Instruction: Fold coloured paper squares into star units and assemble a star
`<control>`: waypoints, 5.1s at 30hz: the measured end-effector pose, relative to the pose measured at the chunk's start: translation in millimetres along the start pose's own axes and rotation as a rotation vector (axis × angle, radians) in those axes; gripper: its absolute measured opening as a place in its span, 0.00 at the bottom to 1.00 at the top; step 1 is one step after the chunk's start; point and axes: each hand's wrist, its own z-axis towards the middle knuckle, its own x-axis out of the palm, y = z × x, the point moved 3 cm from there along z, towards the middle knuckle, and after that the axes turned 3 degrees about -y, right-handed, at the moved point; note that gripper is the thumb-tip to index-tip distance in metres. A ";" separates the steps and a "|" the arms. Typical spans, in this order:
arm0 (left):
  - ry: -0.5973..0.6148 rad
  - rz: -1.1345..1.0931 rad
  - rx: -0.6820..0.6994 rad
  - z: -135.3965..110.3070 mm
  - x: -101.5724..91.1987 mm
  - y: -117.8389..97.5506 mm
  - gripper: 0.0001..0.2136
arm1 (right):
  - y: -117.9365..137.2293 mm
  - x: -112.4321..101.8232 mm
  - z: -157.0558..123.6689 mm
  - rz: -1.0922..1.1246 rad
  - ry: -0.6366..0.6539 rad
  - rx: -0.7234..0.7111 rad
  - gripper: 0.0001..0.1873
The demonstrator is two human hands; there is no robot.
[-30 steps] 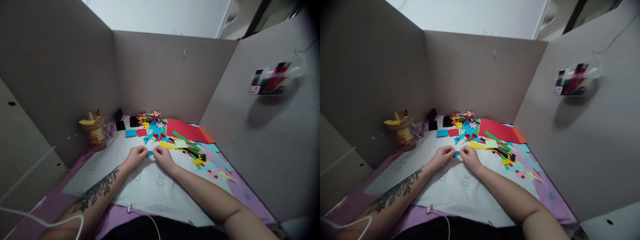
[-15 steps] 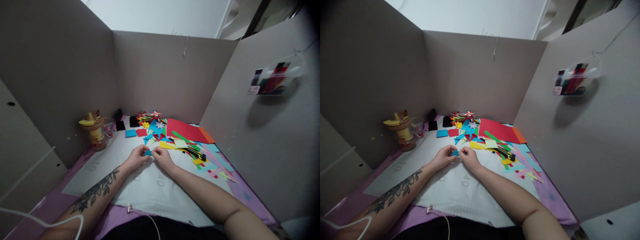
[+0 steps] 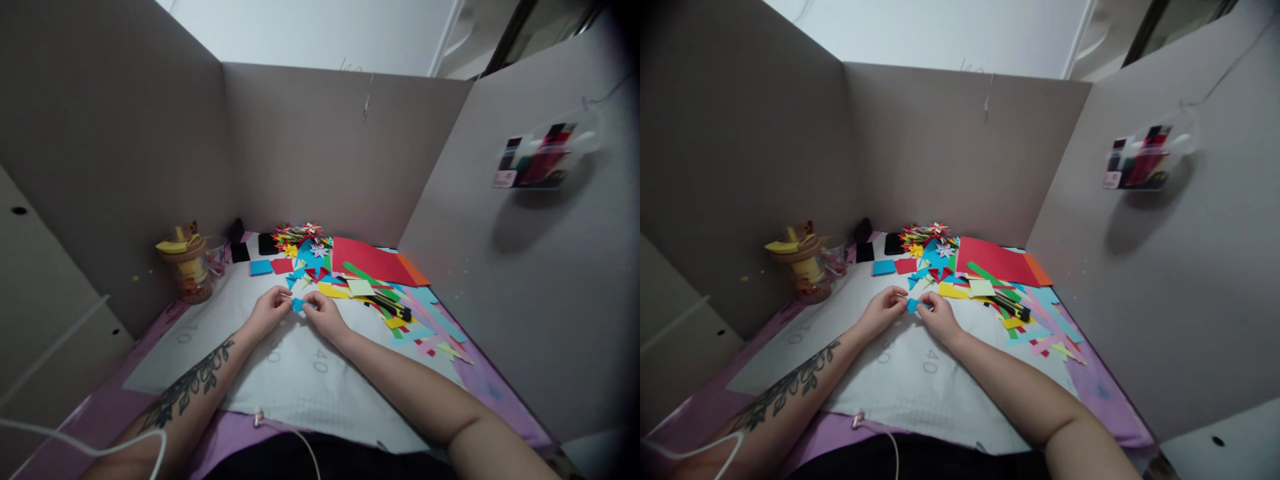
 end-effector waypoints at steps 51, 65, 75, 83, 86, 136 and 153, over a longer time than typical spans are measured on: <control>-0.105 0.148 0.060 -2.1 0.1 -6.3 0.04 | -9.5 7.5 4.3 0.616 0.104 0.359 0.12; 0.086 0.157 0.058 -5.4 6.1 -8.2 0.08 | -9.4 -5.8 9.0 0.068 0.082 0.033 0.05; 0.099 0.152 0.058 -5.3 7.5 -8.4 0.08 | 8.4 -10.8 5.8 -0.150 0.114 -0.280 0.05; 0.130 0.237 0.080 -6.5 7.4 -7.2 0.10 | 8.1 -10.4 4.4 -0.199 0.143 -0.328 0.04; 0.155 0.255 0.099 -6.4 7.7 -5.8 0.10 | 5.1 -10.9 5.1 -0.184 0.089 -0.292 0.02; 0.038 0.263 0.170 -5.5 12.2 -6.0 0.09 | 14.5 -3.2 0.3 -0.177 -0.048 -0.354 0.04; 0.066 0.265 0.131 -6.1 8.9 -7.1 0.09 | 8.7 -6.0 2.7 -0.160 0.000 -0.237 0.04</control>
